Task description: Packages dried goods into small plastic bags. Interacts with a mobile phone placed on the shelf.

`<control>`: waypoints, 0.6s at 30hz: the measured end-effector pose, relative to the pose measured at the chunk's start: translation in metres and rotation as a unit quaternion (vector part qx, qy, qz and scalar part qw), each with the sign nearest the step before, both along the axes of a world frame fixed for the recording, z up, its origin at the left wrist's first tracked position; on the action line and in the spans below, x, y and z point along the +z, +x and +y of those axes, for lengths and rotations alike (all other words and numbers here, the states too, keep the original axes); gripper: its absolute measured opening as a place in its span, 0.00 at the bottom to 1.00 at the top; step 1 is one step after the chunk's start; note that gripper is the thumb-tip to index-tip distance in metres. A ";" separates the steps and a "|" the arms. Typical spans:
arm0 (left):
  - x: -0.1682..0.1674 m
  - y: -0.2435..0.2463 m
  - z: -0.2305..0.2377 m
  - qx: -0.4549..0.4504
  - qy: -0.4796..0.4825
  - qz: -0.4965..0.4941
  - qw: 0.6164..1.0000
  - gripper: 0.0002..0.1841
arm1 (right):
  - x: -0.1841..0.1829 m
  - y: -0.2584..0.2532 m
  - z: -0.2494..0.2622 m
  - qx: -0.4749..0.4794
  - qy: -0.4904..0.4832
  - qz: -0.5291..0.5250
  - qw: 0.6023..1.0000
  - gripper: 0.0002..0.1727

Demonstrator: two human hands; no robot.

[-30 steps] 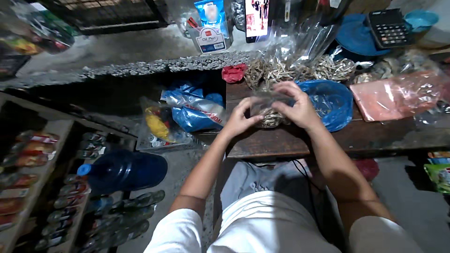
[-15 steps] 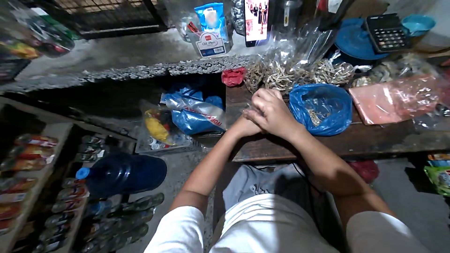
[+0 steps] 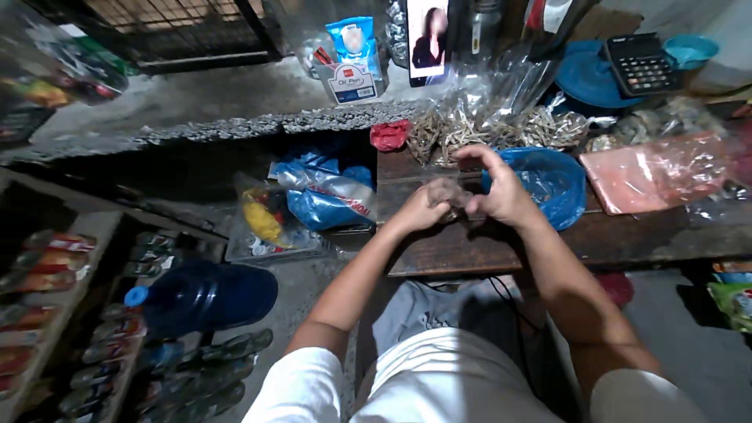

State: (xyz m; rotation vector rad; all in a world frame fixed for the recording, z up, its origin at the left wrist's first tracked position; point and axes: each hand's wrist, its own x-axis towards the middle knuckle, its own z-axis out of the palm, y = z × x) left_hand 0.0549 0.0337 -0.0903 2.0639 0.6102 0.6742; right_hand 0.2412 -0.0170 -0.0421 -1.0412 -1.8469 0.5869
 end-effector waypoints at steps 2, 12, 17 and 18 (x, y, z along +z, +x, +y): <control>0.000 0.002 0.002 0.004 -0.005 0.003 1.000 0.12 | -0.003 0.005 0.001 0.012 -0.071 -0.091 0.993 0.60; -0.010 0.004 -0.005 0.095 0.057 0.087 0.990 0.16 | 0.007 -0.038 0.017 -0.035 0.097 -0.212 0.972 0.22; 0.002 -0.003 -0.001 0.083 0.078 0.084 0.990 0.17 | 0.014 -0.007 0.017 -0.148 0.172 -0.299 0.927 0.26; 0.003 -0.004 0.001 0.082 0.078 0.101 0.988 0.17 | 0.013 -0.004 0.015 -0.154 0.171 -0.301 0.925 0.27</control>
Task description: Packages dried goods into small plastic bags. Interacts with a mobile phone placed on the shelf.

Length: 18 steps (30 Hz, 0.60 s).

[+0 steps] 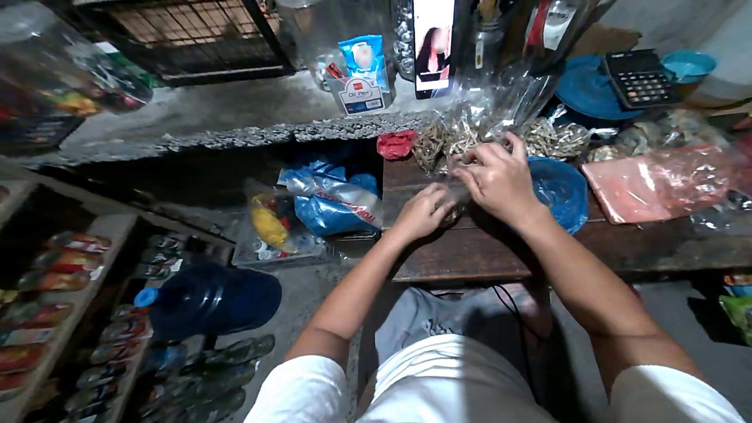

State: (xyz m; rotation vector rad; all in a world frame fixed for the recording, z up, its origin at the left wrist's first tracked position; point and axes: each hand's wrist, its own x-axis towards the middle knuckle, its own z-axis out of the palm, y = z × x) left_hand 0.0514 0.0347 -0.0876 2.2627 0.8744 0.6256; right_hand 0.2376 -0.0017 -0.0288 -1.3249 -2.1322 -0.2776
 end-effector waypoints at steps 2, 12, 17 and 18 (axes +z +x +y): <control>0.003 0.001 0.001 -0.001 0.010 0.030 1.000 0.16 | -0.002 0.000 -0.005 0.011 -0.035 0.054 0.998 0.29; 0.026 0.005 -0.021 0.047 0.021 0.087 0.995 0.13 | -0.004 -0.017 -0.018 0.148 -0.219 0.073 0.962 0.14; 0.007 -0.006 -0.022 0.043 0.174 -0.088 0.980 0.12 | -0.002 0.006 -0.026 0.069 -0.119 -0.041 0.990 0.12; 0.009 -0.010 -0.024 0.038 0.187 -0.087 0.978 0.13 | -0.003 0.009 -0.029 0.072 -0.101 -0.047 0.991 0.09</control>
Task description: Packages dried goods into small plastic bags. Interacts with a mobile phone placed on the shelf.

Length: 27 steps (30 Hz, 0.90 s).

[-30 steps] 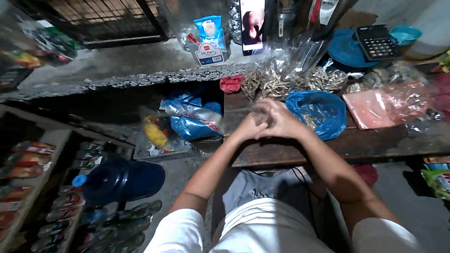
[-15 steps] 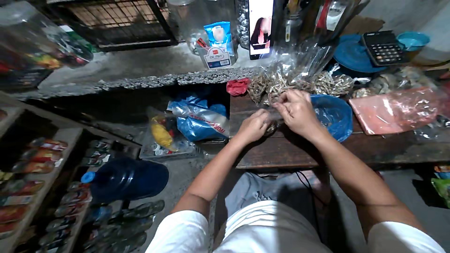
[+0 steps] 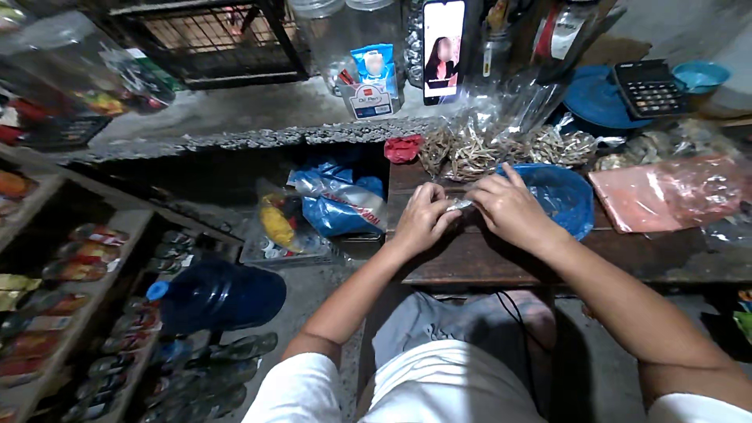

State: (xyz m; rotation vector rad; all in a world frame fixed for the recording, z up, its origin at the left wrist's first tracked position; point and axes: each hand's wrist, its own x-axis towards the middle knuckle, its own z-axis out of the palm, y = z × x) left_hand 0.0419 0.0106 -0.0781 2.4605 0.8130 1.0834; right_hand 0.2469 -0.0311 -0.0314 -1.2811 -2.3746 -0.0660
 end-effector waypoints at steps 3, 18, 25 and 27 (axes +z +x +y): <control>0.006 -0.009 -0.007 -0.032 0.015 0.020 0.999 0.17 | 0.001 0.004 -0.013 -0.002 0.025 -0.015 1.000 0.05; 0.040 -0.040 -0.010 -0.070 -0.036 0.134 0.988 0.11 | -0.014 -0.005 -0.049 -0.034 -0.358 0.416 0.835 0.18; 0.058 -0.013 0.011 0.042 0.046 -0.011 0.998 0.09 | -0.015 -0.052 -0.042 0.047 -0.276 0.633 0.722 0.16; 0.068 -0.003 0.006 -0.013 0.007 -0.172 0.985 0.08 | -0.012 -0.070 -0.041 0.151 -0.280 0.694 0.646 0.18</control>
